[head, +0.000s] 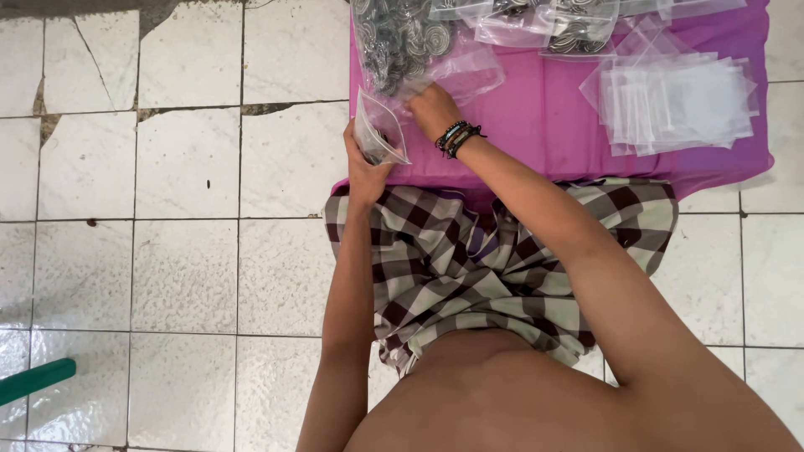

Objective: The person places circular patterned items into small plastic bags and then seals the bags by hand.

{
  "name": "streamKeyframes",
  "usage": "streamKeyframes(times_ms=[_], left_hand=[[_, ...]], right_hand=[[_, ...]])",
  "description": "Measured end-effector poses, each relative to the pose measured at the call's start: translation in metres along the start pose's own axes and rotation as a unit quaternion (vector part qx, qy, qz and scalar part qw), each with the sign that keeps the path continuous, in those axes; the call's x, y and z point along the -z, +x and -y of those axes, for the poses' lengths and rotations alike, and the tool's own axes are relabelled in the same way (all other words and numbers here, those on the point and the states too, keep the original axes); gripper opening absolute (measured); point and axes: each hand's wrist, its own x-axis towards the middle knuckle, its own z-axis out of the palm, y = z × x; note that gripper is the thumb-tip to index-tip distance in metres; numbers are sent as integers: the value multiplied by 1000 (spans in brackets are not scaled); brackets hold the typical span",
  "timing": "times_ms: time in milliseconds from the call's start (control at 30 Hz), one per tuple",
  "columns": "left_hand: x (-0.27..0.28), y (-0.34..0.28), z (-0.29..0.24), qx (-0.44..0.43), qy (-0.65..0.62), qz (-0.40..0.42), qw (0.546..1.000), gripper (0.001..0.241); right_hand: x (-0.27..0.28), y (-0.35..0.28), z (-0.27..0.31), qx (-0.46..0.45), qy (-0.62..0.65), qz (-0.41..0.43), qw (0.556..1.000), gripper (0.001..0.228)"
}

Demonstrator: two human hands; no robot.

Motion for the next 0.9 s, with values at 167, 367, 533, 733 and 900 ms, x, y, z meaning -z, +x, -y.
streamKeyframes(times_ms=[167,367,533,733,900], left_hand=[[0,0,-4,9,0,-6,1000,101],[0,-3,-4,5,15,-13,1000,105],[-1,-2,-6,-11,19,-14,1000,103],[-3,0,-9,9,5,-6,1000,103],[-2,0,-4,8,27,-26,999,108]], right_hand=[[3,-3,-7,-66,-7,22,998,11],[1,-14,-25,-95,16,-2,995,20],[10,-21,-32,-91,21,-54,994,6],[58,-23,-13,-142,122,-105,977,19],[102,-20,7,-287,333,-64,896,29]])
